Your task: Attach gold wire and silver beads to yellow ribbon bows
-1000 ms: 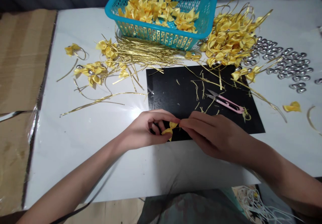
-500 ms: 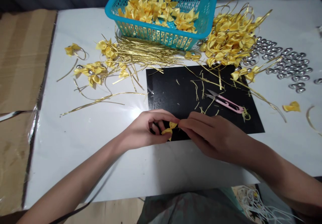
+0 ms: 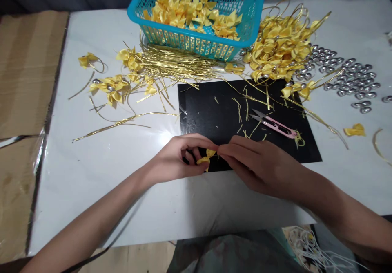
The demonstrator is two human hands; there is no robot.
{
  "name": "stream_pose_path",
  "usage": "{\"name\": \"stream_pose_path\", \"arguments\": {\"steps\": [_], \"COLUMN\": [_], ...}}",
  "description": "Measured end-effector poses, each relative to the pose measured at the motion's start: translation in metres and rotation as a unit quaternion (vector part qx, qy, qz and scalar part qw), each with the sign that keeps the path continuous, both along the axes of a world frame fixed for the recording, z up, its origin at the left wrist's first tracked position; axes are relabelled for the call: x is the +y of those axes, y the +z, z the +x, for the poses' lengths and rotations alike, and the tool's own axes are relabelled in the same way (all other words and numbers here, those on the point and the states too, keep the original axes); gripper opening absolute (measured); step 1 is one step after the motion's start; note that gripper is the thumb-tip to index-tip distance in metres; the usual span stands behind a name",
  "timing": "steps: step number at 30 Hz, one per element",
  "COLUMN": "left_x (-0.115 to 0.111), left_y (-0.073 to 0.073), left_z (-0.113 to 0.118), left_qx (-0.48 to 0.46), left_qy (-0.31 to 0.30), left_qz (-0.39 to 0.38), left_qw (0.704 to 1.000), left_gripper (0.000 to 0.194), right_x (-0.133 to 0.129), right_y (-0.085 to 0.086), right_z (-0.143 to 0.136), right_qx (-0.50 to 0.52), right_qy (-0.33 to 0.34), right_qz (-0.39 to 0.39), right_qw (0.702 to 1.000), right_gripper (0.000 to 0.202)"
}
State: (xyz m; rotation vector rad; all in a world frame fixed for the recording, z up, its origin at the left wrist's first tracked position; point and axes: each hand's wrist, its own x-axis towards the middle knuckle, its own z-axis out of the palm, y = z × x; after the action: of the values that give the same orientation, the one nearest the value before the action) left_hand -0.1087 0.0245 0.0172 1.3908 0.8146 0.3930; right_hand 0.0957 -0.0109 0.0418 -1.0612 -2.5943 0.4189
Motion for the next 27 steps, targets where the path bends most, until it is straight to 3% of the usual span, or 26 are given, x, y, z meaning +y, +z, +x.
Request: {"name": "stream_pose_path", "arguments": {"steps": [27], "left_x": [-0.0011], "left_y": [0.0002], "left_z": [0.0012], "left_qx": [-0.004], "left_qy": [-0.001], "left_qz": [0.006], "left_qw": [1.000], "left_gripper": [0.028], "right_x": [0.0006], "right_y": [-0.0012], "right_z": [0.0008], "right_qx": [-0.009], "right_qy": [0.009], "right_qz": [0.005], "right_qw": [1.000], "right_gripper": [0.018]}}
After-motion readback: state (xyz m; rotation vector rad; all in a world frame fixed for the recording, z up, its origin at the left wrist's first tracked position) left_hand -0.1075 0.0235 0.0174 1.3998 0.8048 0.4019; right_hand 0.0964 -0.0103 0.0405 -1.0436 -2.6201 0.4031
